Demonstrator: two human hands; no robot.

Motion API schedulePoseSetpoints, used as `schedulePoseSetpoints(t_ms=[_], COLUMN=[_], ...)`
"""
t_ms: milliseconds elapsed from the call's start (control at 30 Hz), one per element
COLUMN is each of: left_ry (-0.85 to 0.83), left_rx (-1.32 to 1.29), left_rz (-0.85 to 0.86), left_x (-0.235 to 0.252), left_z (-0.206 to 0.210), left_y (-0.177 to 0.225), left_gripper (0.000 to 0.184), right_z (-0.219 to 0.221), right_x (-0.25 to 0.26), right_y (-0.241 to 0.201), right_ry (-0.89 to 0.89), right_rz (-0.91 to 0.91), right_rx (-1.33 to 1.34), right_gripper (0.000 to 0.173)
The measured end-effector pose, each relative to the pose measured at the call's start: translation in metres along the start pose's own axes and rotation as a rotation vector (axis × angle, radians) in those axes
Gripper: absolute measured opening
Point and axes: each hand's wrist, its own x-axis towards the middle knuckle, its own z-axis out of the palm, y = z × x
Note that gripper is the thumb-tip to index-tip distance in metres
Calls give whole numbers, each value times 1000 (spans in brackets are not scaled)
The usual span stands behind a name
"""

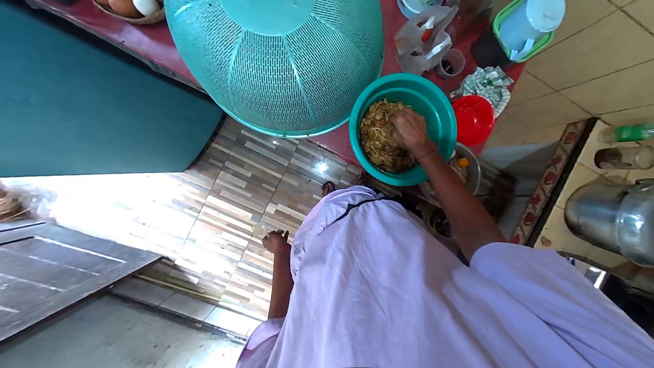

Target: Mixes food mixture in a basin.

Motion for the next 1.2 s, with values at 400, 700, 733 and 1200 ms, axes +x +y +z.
schedulePoseSetpoints(t_ms=[400, 700, 733, 1200], left_ry=[-5, -10, -8, 0], left_rx=[4, 20, 19, -17], left_rz=[12, 3, 2, 6], left_x=[0, -2, -2, 4], left_z=[4, 2, 2, 2], left_y=[6, 5, 4, 3], left_gripper=[30, 31, 31, 29], right_z=[-14, -14, -13, 2], right_x=[-6, -7, -8, -9], right_y=[15, 19, 19, 0], right_ry=[30, 59, 109, 77], right_rz=[86, 170, 163, -39], right_rx=[551, 323, 260, -28], right_gripper=[29, 26, 30, 28])
